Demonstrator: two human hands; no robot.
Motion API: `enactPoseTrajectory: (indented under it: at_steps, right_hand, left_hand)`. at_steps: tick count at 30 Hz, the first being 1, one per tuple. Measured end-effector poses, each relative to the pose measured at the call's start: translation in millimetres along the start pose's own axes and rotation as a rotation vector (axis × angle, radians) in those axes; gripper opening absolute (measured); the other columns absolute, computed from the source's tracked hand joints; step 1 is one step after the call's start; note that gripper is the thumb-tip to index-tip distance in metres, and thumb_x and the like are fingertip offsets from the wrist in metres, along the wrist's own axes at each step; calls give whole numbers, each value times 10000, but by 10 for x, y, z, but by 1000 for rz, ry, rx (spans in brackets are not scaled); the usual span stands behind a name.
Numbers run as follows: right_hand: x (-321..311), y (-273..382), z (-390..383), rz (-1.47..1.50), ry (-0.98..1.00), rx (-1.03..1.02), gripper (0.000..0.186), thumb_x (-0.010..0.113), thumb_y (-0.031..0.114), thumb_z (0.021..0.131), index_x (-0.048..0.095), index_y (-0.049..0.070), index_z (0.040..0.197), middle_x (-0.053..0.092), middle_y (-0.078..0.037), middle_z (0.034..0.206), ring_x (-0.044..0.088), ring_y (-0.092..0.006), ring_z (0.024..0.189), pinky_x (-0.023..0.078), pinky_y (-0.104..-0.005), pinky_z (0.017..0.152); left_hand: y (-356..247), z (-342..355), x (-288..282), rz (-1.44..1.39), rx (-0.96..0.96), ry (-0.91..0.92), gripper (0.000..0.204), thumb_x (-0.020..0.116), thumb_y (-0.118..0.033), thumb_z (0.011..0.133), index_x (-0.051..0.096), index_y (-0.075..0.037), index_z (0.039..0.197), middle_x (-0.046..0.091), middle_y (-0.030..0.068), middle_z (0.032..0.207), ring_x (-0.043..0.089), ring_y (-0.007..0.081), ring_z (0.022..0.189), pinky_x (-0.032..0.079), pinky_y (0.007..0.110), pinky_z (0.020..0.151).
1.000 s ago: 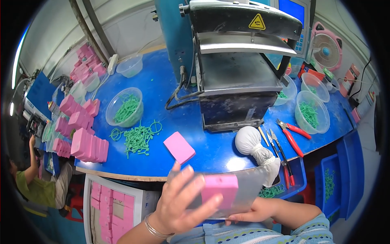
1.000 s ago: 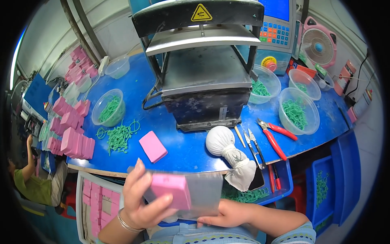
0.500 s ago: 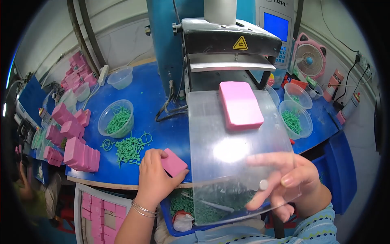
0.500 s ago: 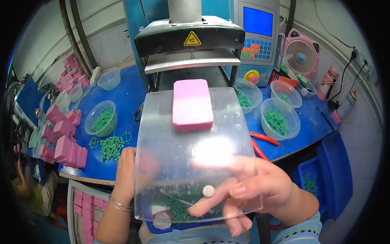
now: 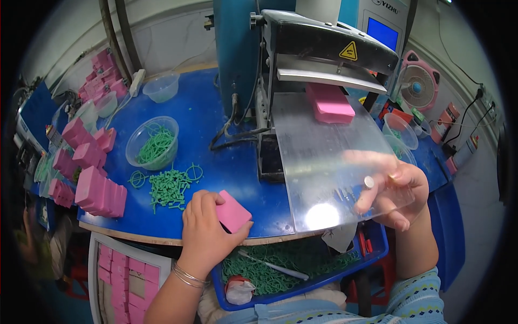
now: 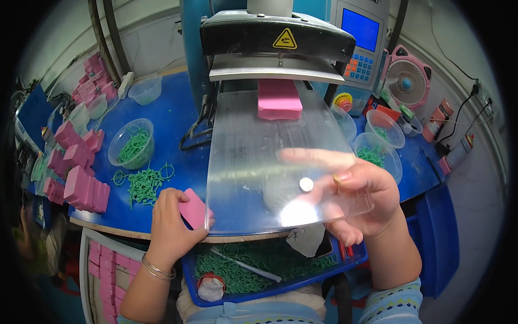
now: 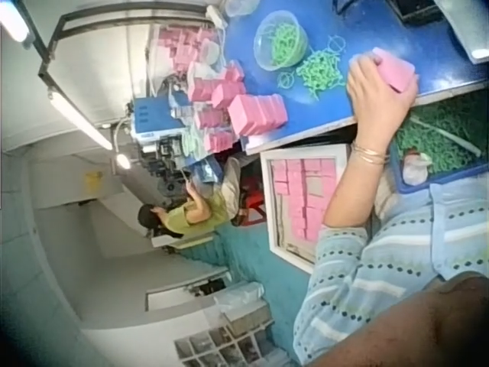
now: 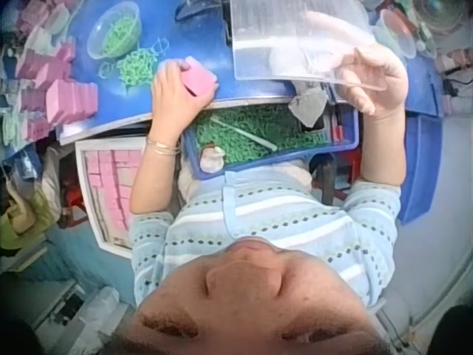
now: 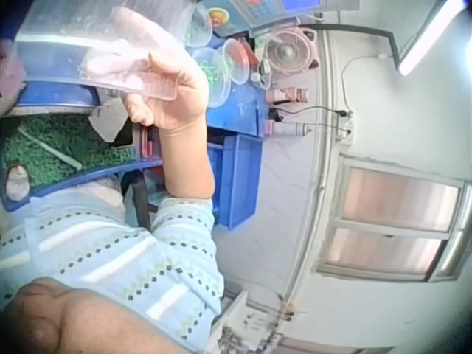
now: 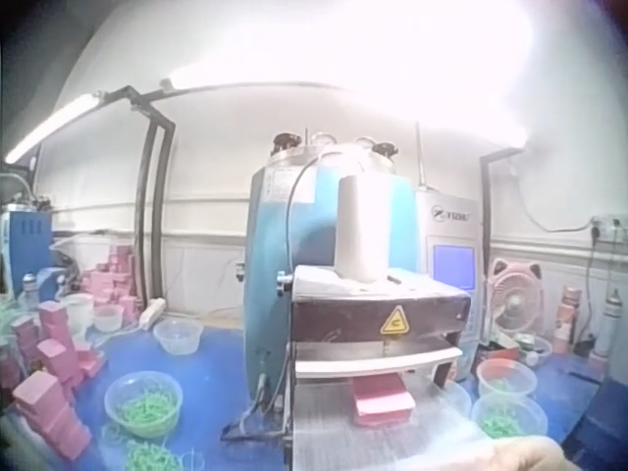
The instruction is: Extracting green wax patterns from a pink rubber mold and preparing the next mold using a wax injection machine.
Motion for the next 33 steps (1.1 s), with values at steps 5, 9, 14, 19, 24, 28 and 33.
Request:
enactPoseTrajectory:
  at_steps: [5,9,14,19,24,28,33]
  right_hand:
    - [-173,165,219,-9,46,7,599,346,82,853,64,-92,1352,391,-436,1148,645,-309,626,565,-329,527]
    - [-360,314,106,-256,-231,-258,479,376,109,887,260,-109,1297,514,-326,1109,634,-222,650,537,-255,518]
    - [-436,370,-103,-641,-525,-528,398,391,231,945,454,-104,1151,622,-229,927,604,-174,583,493,-225,467]
    - [-512,460,-156,-824,-673,-666,390,442,348,928,538,-7,802,596,-150,601,480,-134,345,377,-204,337]
    - [-589,518,-78,-811,-645,-697,359,459,355,922,509,32,773,544,-101,529,427,-107,321,312,-188,314]
    - [-580,505,-33,-745,-627,-720,346,457,353,923,498,43,778,517,-78,513,399,-99,319,304,-188,315]
    - [-568,491,36,-691,-583,-753,340,462,355,922,491,53,769,495,-50,516,378,-85,336,295,-184,326]
  left_hand:
    - [5,-13,-16,1,-3,-16,546,767,-293,576,448,-26,930,455,128,932,468,295,869,382,377,770]
    - [-4,-15,1,3,18,-22,549,769,-292,574,447,-29,932,455,129,939,470,296,871,383,378,769]
    - [-4,-22,-4,30,20,-37,561,773,-293,569,437,-35,936,449,128,941,467,297,867,385,381,760]
    - [-12,-26,-5,25,35,-52,552,770,-266,567,429,-38,937,443,121,920,463,293,849,384,377,749]
    - [-38,-23,-5,34,40,-49,557,771,-287,569,432,-37,933,445,124,928,464,297,856,387,384,750]
    - [-33,-32,6,40,32,-43,557,769,-286,570,433,-40,940,445,118,928,462,295,860,383,384,759]
    - [-36,-30,27,41,36,-41,546,763,-277,574,436,-46,944,450,116,929,462,296,872,380,388,767]
Point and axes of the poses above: each hand's wrist, its own z-axis towards the middle knuckle, its own x-axis out of the palm, y = z × x, the point moved 9 cm from there along z, towards the middle knuckle
